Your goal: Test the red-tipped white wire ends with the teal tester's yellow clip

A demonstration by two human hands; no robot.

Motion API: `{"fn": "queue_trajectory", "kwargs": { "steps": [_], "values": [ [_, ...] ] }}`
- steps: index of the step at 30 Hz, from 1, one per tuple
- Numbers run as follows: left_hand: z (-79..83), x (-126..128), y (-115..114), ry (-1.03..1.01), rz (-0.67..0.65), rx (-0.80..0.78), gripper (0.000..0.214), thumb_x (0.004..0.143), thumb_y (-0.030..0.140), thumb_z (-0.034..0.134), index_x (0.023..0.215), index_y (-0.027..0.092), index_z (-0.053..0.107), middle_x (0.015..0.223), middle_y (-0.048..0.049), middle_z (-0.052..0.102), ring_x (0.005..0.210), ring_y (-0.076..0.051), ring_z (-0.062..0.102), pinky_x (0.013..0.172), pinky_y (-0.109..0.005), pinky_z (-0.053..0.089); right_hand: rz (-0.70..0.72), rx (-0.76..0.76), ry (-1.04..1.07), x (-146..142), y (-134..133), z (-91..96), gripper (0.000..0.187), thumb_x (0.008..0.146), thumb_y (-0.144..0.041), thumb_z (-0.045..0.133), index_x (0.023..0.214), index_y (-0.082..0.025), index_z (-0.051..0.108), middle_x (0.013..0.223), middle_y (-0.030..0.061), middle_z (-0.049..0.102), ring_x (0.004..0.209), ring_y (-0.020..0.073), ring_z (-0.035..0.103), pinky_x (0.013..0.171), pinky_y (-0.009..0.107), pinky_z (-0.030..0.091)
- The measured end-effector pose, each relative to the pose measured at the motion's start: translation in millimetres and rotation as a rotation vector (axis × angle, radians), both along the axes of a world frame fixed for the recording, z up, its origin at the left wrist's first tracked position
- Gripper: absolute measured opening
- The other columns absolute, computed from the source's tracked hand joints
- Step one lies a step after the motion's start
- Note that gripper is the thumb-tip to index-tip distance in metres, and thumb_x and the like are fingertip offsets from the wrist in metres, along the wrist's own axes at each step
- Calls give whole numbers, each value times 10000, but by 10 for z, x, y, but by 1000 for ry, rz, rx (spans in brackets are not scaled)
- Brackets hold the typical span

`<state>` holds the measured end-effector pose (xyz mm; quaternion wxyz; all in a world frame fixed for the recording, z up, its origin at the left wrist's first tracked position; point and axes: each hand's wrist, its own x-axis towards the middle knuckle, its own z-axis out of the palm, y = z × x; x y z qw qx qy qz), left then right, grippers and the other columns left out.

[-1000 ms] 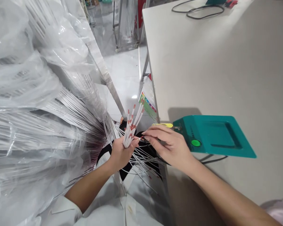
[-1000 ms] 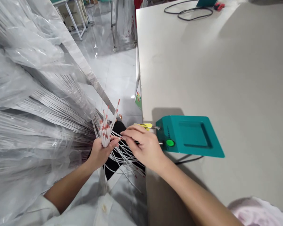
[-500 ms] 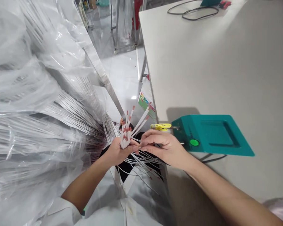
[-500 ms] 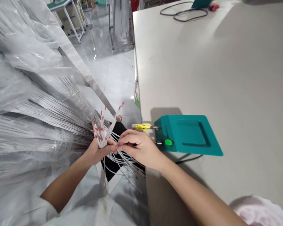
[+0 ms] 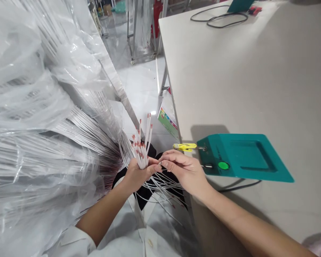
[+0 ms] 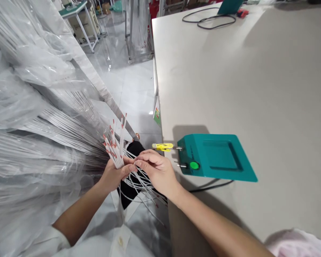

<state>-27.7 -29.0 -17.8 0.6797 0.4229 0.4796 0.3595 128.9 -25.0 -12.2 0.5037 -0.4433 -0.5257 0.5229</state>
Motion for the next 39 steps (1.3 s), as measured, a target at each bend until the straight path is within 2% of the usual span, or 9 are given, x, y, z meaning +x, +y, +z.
{"fn": "queue_trajectory", "kwargs": {
  "steps": [3, 7, 10, 18, 22, 26, 33, 35, 39],
  "values": [
    [24, 11, -7, 63, 17, 30, 327, 666, 429, 691, 658, 106, 641, 412, 64, 393, 390, -33, 293, 388, -197, 191, 38, -30, 14, -5, 8, -27, 138, 719, -348, 681, 692, -217, 713, 743, 40, 620, 698, 141, 582, 634, 273, 485],
    [-9, 12, -7, -32, 14, -18, 346, 674, 457, 670, 710, 114, 639, 533, 8, 565, 370, -27, 330, 364, -194, 205, 118, -191, 183, -32, 11, -62, 161, 721, -352, 674, 695, -194, 690, 741, 19, 591, 558, 94, 545, 495, 228, 438],
    [-33, 16, -4, -108, 8, -54, 323, 664, 433, 684, 725, 121, 630, 552, 5, 590, 358, -19, 330, 360, -185, 212, 125, -222, 239, -52, -7, -83, 168, 719, -345, 674, 699, -178, 663, 696, 1, 581, 528, 80, 523, 489, 218, 425],
    [6, 3, 2, -92, 83, -64, 284, 720, 384, 650, 782, 106, 645, 575, -11, 597, 390, -26, 354, 377, -187, 219, 19, -239, 92, -16, -13, -50, 258, 768, -416, 608, 788, -159, 624, 583, -7, 575, 536, 99, 530, 526, 230, 471],
    [-2, 12, -11, -69, 81, -56, 287, 724, 388, 646, 787, 108, 636, 584, -6, 594, 383, -23, 347, 375, -188, 214, 17, -116, 31, 20, 4, 2, 327, 819, -456, 529, 916, -167, 647, 732, 44, 630, 606, 121, 580, 531, 243, 502],
    [2, 34, -21, -38, 59, -10, 305, 715, 417, 646, 735, 114, 611, 575, 0, 580, 384, -25, 338, 374, -191, 216, 59, 40, -112, 27, 10, 6, 327, 825, -451, 524, 935, -175, 660, 865, 82, 639, 706, 144, 604, 561, 256, 511],
    [9, 29, -36, 105, 2, 44, 344, 740, 454, 609, 651, 122, 613, 464, 45, 418, 399, -40, 296, 392, -208, 191, 16, 255, -352, 23, 12, -34, 171, 831, -256, 546, 732, -201, 674, 714, 37, 639, 673, 133, 609, 589, 247, 509],
    [15, 41, -47, 156, 0, 76, 345, 746, 455, 599, 646, 126, 625, 466, 40, 427, 408, -47, 314, 405, -216, 210, -46, 416, -538, 37, -5, -36, 182, 834, -197, 521, 732, -192, 671, 711, 44, 644, 656, 133, 606, 584, 251, 502],
    [75, 109, -58, 237, 49, 87, 314, 725, 424, 615, 600, 136, 619, 413, 54, 391, 398, -57, 308, 411, -224, 229, -122, 889, -977, 91, -30, -37, 145, 802, -158, 529, 796, -161, 674, 769, 81, 669, 652, 166, 607, 599, 302, 490]
  ]
}}
